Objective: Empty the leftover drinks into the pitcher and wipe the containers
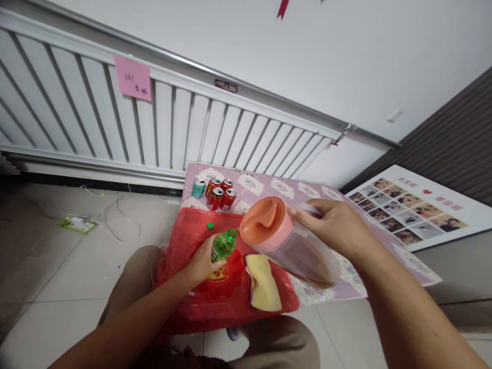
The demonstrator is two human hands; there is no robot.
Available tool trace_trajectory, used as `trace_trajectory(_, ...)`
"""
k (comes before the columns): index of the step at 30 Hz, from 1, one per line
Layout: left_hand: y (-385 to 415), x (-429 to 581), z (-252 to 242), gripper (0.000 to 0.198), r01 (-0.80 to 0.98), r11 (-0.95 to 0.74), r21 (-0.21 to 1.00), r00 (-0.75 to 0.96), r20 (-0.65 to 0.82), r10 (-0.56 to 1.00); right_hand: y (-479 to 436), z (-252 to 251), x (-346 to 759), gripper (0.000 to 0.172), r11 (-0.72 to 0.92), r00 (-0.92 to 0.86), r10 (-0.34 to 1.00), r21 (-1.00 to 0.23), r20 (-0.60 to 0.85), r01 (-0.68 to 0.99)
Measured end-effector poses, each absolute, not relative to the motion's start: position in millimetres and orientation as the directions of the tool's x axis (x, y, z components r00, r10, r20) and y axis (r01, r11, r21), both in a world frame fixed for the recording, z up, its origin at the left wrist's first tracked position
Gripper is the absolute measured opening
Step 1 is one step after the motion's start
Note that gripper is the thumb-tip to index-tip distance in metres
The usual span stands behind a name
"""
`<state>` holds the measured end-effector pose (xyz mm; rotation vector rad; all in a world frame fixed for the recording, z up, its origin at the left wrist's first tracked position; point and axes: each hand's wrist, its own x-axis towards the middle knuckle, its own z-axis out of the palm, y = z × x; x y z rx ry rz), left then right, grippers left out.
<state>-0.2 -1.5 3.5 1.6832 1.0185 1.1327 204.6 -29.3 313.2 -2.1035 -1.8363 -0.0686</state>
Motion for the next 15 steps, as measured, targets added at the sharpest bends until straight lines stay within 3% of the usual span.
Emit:
trace_trajectory(4, -1.0, -0.1, 2.7, 0.078, 0.166, -0.312, 0.936, 0.262, 0.263, 0.929, -29.3, 313.0, 204.3, 0.052, -0.159, 0.205, 0.965, -0.258, 0.163, 0.953)
trace_trajectory(15, -1.6, -1.2, 3.7, 0.078, 0.178, -0.327, 0.928, 0.263, 0.275, 0.925, -28.9, 312.2, 203.0, 0.054, -0.139, 0.185, 0.972, -0.285, 0.144, 0.949)
